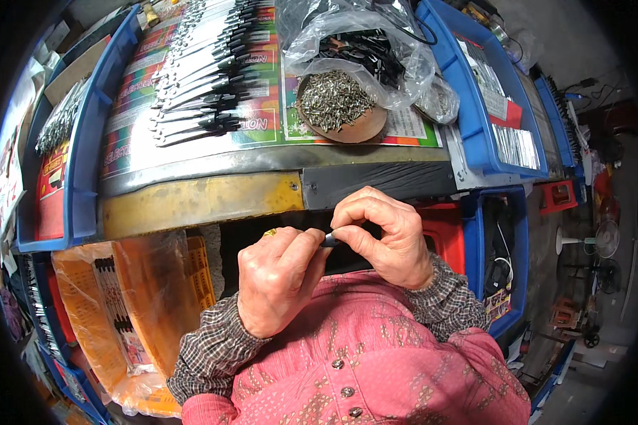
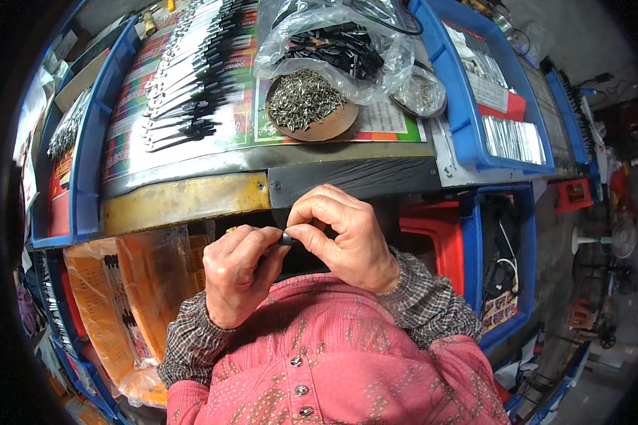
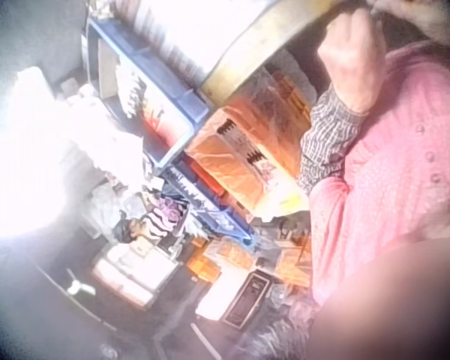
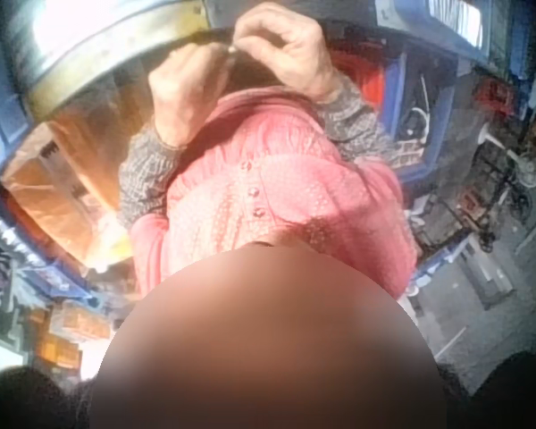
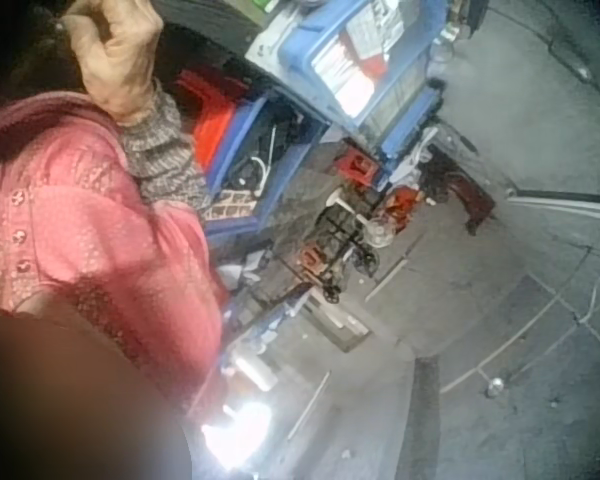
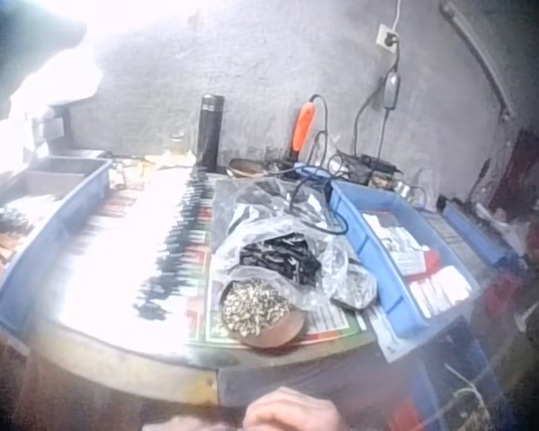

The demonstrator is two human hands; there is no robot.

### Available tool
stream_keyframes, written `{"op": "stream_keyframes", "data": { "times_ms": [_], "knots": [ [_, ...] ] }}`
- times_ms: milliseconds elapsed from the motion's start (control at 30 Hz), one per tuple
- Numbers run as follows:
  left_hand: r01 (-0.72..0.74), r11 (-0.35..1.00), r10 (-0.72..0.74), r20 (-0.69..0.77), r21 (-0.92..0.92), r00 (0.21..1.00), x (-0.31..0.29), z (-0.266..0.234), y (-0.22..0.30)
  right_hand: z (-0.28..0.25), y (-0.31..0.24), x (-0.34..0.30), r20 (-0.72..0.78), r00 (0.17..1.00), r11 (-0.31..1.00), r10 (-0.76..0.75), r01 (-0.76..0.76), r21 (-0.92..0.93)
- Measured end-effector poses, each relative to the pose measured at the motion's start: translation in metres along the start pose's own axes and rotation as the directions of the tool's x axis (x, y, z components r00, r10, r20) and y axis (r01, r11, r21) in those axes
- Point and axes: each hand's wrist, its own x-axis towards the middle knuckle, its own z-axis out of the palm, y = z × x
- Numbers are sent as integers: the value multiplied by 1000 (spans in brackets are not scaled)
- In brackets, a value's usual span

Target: The person assembles small pen parts by hand, joining plastic components and metal pins.

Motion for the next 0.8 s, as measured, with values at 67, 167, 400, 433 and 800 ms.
{"op": "stream_keyframes", "data": {
  "times_ms": [67, 167, 400, 433, 800],
  "knots": [
    [-2, 1000, 2, 9, 22, 1000, 0, 0, 0, 2, 2, 0, -37, 992, 987, -124, 120, -111],
    [-8, 999, 8, 2, 34, 1000, 1, 1, -1, 5, 4, 0, -55, 969, 947, -240, 222, -234],
    [-55, 995, 56, -12, 80, 998, -1, 5, -7, 6, 6, 2, 2, 932, 878, -363, 342, -335],
    [-62, 994, 63, -14, 87, 998, -2, 6, -8, 6, 7, 1, 27, 916, 841, -400, 379, -386],
    [-118, 981, 133, -89, 151, 987, -3, 13, -14, 6, 18, -8, 157, 805, 625, -573, 552, -552]
  ]
}}
